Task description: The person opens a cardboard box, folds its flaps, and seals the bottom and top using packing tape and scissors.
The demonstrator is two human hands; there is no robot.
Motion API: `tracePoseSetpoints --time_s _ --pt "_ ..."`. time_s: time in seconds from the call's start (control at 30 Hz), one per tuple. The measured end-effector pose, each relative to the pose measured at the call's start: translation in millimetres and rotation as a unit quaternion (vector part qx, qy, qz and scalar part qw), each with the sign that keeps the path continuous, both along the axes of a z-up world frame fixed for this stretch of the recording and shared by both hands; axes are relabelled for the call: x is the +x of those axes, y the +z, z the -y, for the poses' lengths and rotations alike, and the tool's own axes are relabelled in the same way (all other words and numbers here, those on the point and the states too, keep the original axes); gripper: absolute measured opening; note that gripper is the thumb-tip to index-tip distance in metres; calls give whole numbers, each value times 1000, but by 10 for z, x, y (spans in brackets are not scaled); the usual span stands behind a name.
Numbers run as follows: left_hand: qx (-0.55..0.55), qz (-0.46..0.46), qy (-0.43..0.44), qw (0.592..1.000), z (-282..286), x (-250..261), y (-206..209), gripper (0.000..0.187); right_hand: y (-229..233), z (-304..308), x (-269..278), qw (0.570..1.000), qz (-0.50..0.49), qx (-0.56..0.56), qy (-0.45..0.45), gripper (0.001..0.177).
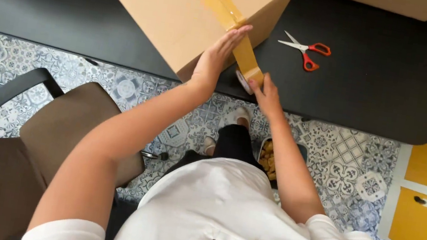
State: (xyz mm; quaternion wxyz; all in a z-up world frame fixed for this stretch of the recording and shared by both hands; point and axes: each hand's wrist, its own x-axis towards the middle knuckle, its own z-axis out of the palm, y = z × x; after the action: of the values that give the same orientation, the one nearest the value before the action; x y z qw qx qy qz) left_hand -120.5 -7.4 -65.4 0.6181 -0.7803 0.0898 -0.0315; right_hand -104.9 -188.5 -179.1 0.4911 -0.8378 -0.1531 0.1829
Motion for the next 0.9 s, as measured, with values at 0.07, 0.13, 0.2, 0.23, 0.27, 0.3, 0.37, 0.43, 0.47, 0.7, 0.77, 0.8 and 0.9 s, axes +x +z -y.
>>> tracePoseSetpoints --time_s 0.07,0.13,0.2,0.23,0.27,0.3,0.37,0.43,0.47,0.7,0.77,0.8,0.9 --pt "-9 -1 -8 1000 -11 26 6 76 29 -58 74 1000 -20 -12 -2 42" --pt "-19 -8 -18 1000 -10 -25 16 73 131 -140 64 999 -48 -25 -7 41" --pt "-126 -84 -49 987 -11 -94 55 48 335 -260 52 991 4 -128 -31 57" --pt "-127 -83 -50 987 -6 -56 -140 48 258 -312 101 991 4 -130 -32 57" --pt "-103 -93 -37 990 5 -10 -334 48 180 -358 158 986 5 -165 -35 55" --pt "-79 -100 -25 991 17 62 -522 48 108 -402 238 979 8 -199 -41 53" --pt "-98 -141 -24 985 70 69 -495 49 223 -437 273 984 2 -174 -37 54" --pt "-115 -187 -21 975 95 81 -536 51 221 -424 304 989 -8 -148 -30 56" --pt "-125 -190 -20 974 104 112 -583 53 170 -383 339 992 -23 -120 -26 53" --pt "-134 -234 -6 963 134 130 -376 67 -206 -183 502 997 -43 -58 25 39" --pt "-142 -252 5 957 140 143 -363 65 -240 -199 568 992 -63 -100 34 43" --pt "-146 -267 10 953 134 159 -348 65 -251 -219 608 986 -79 -140 36 48" --pt "-166 -288 23 943 136 194 -912 66 -583 -375 744 979 -70 -182 52 47"
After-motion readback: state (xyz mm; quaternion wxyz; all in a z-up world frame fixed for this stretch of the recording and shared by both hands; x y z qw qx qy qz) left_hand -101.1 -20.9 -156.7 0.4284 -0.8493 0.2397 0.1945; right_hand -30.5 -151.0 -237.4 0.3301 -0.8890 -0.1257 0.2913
